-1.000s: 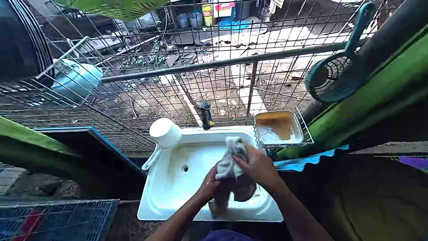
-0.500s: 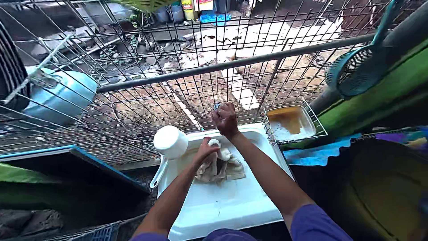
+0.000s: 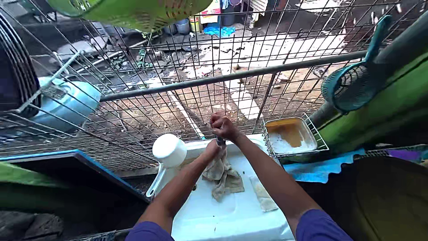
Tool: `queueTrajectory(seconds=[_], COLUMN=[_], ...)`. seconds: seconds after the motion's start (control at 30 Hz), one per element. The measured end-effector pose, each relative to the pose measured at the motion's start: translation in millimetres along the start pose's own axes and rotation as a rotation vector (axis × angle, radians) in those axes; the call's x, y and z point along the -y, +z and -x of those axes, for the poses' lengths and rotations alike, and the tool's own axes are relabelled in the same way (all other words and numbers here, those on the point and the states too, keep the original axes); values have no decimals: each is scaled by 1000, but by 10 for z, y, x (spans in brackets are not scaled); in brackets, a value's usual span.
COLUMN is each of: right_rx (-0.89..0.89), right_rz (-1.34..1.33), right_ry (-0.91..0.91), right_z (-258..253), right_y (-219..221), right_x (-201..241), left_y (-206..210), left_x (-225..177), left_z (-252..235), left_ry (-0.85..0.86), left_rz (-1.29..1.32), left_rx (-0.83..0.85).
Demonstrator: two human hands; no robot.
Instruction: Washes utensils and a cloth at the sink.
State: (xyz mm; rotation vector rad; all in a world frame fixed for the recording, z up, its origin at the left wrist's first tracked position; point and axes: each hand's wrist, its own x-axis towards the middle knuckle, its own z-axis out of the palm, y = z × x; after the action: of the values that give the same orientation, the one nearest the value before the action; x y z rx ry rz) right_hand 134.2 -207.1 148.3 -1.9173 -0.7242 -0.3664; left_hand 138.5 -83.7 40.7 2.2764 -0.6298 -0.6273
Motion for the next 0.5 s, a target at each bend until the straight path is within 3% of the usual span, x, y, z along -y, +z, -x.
queueTrajectory(seconds=[0.1,0.2,0.23,0.33,0.37,0.43,0.5], right_rx=[-297,-638,-616,-205,-148,-343,-606], right_rz=[-234,-139,-52,66,46,-85,-245], right_ry=[105,410,511,808,914,1045,890], right_z=[264,911,1188,1892,1993,1933,1638], right_y=[73,235,356,707,762,822,919], right_x=[-54,-347,-524,-857,-929,-932,-727], left_y=[-34,-68,-52,-22,-3,64,160], left_x=[-66,-79,-56,-1,37,135,256], left_z=[48,118,146,274,308,332,318], left_ry=[24,-33,-31,-80,-100,-115,-120], left_rz=[90,531,730,1182,1314,1492,1499], left_rx=[-78,-130,-154,-221,-265,-365,-370])
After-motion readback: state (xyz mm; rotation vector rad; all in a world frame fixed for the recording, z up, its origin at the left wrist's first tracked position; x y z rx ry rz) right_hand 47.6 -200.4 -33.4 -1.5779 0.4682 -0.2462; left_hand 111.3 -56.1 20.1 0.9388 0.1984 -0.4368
